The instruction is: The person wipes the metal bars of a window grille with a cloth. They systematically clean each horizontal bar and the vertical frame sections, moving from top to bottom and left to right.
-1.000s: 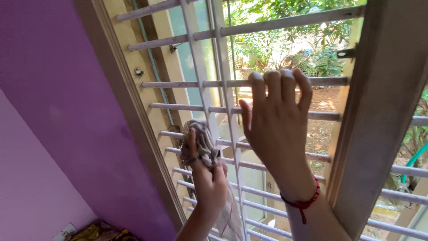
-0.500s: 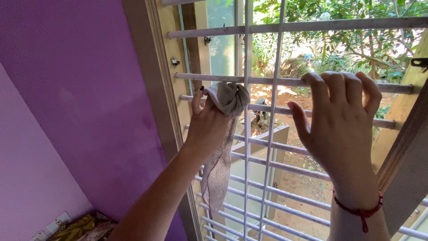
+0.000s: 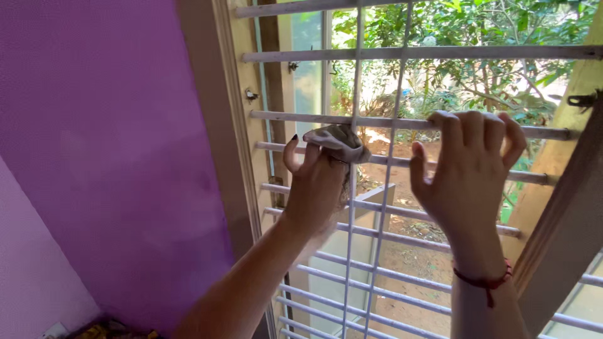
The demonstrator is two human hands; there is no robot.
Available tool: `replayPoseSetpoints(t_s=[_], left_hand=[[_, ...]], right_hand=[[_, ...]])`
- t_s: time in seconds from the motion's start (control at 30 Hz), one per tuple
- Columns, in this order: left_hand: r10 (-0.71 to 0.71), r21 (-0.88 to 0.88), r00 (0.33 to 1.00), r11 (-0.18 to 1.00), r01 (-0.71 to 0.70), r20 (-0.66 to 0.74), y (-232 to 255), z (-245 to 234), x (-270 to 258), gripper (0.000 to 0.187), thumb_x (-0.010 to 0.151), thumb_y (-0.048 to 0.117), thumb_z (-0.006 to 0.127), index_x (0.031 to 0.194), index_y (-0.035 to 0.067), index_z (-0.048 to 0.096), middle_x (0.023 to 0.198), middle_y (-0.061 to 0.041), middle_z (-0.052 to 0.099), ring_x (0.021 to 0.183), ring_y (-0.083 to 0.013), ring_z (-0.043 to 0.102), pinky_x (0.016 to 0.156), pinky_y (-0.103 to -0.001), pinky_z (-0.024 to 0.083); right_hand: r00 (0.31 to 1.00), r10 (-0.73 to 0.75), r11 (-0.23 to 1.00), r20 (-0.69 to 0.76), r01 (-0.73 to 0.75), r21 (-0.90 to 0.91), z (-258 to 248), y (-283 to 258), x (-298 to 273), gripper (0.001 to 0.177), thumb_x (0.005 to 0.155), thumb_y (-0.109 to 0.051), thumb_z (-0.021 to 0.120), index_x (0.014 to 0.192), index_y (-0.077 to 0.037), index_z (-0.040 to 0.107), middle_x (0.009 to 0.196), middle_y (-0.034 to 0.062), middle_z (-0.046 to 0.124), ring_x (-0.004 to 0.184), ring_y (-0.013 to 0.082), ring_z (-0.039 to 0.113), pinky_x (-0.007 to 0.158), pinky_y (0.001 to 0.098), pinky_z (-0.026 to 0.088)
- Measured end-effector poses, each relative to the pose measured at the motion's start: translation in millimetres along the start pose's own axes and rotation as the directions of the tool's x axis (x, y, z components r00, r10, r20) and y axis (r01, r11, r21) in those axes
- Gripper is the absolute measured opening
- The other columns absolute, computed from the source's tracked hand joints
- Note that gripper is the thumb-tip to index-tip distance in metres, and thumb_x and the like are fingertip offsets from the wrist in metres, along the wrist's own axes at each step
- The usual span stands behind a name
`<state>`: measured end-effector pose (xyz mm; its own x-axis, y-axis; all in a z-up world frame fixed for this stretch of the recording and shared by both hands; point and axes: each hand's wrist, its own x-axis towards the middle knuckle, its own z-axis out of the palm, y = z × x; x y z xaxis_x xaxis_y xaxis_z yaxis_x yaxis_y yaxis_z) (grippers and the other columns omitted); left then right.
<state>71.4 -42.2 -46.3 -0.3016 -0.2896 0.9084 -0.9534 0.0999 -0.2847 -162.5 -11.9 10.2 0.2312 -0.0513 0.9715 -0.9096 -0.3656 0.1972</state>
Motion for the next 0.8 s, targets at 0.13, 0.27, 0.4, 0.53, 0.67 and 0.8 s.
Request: replayPoseSetpoints(t_s=[0.13,0.27,0.4,0.53,0.67,0.8], left_hand=[[0.099,0.223,0.994,0.969,-0.107,0.045,-66,-6,-10,0.033,0.084,0.019,0.072,0.117,0.018,0.073,0.125,-0.007,0.071,0.133,-0.0252,0.054,0.118,-0.057,0.023],[0.016,0.333,0.998,0.942,-0.037,0.064,-118,-41,-27,0.029,0.086,0.022,0.070,0.114,0.023,0.075,0.121,-0.007,0.070,0.135,-0.0285,0.050,0.113,-0.058,0.018],[0.059,0.392,0.998,0.919,-0.046,-0.021,-111,-49,-33,0.029,0.092,0.021,0.067,0.119,0.026,0.075,0.132,-0.001,0.069,0.144,-0.0202,0.048,0.120,-0.050,0.014],[0.130,0.318,0.990,0.942,-0.104,-0.059,-125,-60,-58,0.031,0.097,0.025,0.068,0.127,0.023,0.073,0.145,-0.003,0.068,0.144,-0.0158,0.047,0.115,-0.043,0.015],[0.088,0.207,0.974,0.969,-0.132,0.210,-115,-77,-84,0.033,0.085,0.021,0.072,0.118,0.022,0.071,0.124,-0.001,0.069,0.136,-0.0198,0.050,0.112,-0.050,0.022],[-0.222,-0.200,0.910,0.931,0.304,0.349,-99,-104,-55,0.045,0.074,0.017,0.079,0.118,0.012,0.073,0.122,-0.012,0.063,0.124,-0.0298,0.047,0.102,-0.049,0.031]], right_hand=[[0.997,-0.078,0.994,0.005,0.078,-0.077,-5,8,2,0.033,0.104,-0.036,0.068,0.128,-0.012,0.062,0.110,0.0063,0.058,0.113,0.0239,0.053,0.116,0.0449,0.031],[0.993,-0.112,0.990,0.047,0.115,-0.080,-8,13,-1,0.035,0.107,-0.039,0.065,0.129,-0.013,0.062,0.115,0.0052,0.060,0.116,0.0228,0.055,0.114,0.0428,0.032],[0.993,-0.115,0.991,0.033,0.117,-0.067,-7,12,1,0.035,0.107,-0.039,0.067,0.130,-0.013,0.062,0.117,0.0065,0.062,0.118,0.0241,0.056,0.114,0.0442,0.033],[0.994,-0.103,0.993,0.023,0.104,-0.062,-10,12,5,0.034,0.105,-0.037,0.067,0.128,-0.011,0.063,0.115,0.0074,0.062,0.116,0.0245,0.057,0.113,0.0443,0.033],[0.996,-0.084,0.990,0.004,0.084,-0.111,-8,7,1,0.033,0.104,-0.035,0.067,0.127,-0.012,0.064,0.116,0.0058,0.062,0.118,0.0240,0.057,0.116,0.0443,0.033],[0.998,-0.049,0.996,-0.030,0.047,-0.080,0,4,2,0.029,0.109,-0.033,0.067,0.128,-0.012,0.062,0.112,0.0059,0.061,0.116,0.0230,0.056,0.115,0.0435,0.032]])
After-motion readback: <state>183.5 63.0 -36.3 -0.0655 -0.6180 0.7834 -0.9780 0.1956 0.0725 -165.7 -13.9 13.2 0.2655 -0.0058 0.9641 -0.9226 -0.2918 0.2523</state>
